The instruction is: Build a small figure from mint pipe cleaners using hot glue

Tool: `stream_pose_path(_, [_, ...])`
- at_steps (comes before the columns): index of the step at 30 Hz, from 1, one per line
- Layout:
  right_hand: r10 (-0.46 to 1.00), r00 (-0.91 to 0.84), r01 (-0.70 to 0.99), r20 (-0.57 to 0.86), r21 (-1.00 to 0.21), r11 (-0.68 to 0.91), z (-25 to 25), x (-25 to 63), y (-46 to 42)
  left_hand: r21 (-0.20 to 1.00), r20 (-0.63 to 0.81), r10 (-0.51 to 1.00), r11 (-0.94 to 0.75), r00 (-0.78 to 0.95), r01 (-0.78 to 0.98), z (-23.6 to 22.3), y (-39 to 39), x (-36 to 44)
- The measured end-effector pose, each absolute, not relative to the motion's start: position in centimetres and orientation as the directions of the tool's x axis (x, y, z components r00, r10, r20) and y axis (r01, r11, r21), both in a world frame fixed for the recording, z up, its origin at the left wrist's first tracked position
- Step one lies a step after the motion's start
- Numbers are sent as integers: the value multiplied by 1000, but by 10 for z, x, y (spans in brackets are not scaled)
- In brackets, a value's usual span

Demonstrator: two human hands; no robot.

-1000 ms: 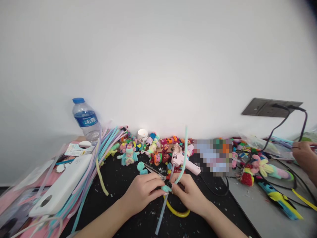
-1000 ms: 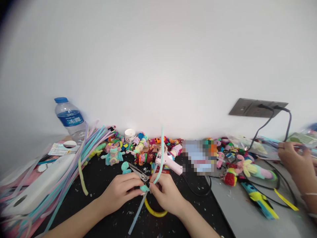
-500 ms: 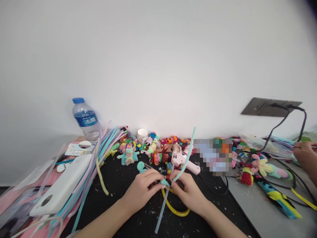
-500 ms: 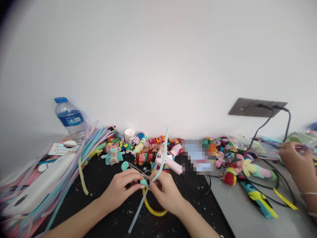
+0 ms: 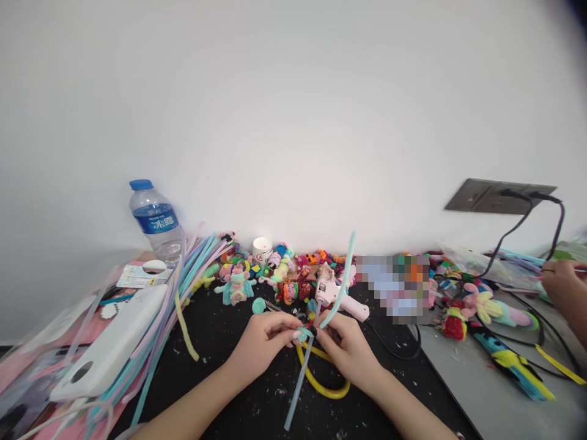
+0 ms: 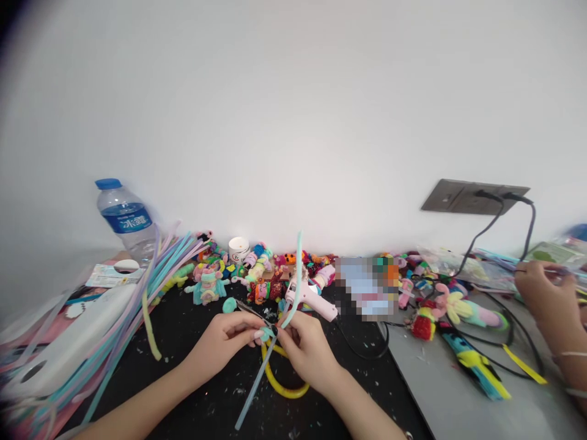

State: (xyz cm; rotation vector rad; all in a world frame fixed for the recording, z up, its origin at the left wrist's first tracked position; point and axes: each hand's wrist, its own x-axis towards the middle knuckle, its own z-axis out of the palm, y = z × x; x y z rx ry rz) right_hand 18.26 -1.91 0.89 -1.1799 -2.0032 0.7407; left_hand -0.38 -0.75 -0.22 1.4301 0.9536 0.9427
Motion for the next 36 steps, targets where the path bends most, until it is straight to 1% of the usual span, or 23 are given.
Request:
stream_pose_path(5, [886, -351, 473, 303, -759, 447, 9, 182, -19, 996, -50, 917, 75, 396, -49, -6, -7, -3])
stream_pose_path(9, [892, -345, 456, 292, -778, 431, 10, 182, -20, 989, -92, 903, 133, 421, -69, -5, -6, -3])
stream_pose_path(15, [898, -353, 424, 262, -811, 403, 11, 183, -21, 986, -101, 892, 149, 440, -77, 1, -10, -2])
stream_pose_path(21, [883, -378, 431, 276, -792, 432, 11, 181, -22, 989, -105, 858, 141, 502, -34, 2, -14, -2])
stream_pose_path(23, [887, -352, 470, 300, -762, 445, 11, 185, -20, 989, -91, 872, 135, 481, -58, 0, -12, -2])
stream_pose_path(25, [895, -251, 548, 369, -708, 445, 12, 190, -18, 988, -86, 901, 133, 424, -83, 0, -10, -3])
stream_pose_path(27, [873, -97, 664, 478, -623, 414, 13, 196, -13, 986, -97, 935, 137, 342, -93, 1, -7, -4])
stream_pose_path(29, [830, -10, 786, 558, -509, 352, 14, 201, -9, 983, -114, 958, 147, 265, -108, 2, -5, -5])
stream_pose_path(30, [828, 8, 834, 560, -461, 303, 14, 202, -6, 981, -120, 964, 152, 235, -122, 3, -4, -6])
stream_pose_path(32, [863, 24, 897, 505, -392, 205, 12, 204, -3, 975, -129, 971, 161, 199, -153, 4, -3, -7])
stream_pose_path(34, [909, 35, 925, 414, -359, 128, 8, 205, -1, 972, -131, 978, 159, 165, -172, 3, -3, -7])
stream_pose_path(36, [936, 44, 932, 350, -352, 88, 4, 207, 1, 973, -118, 985, 140, 125, -181, 2, -2, -8])
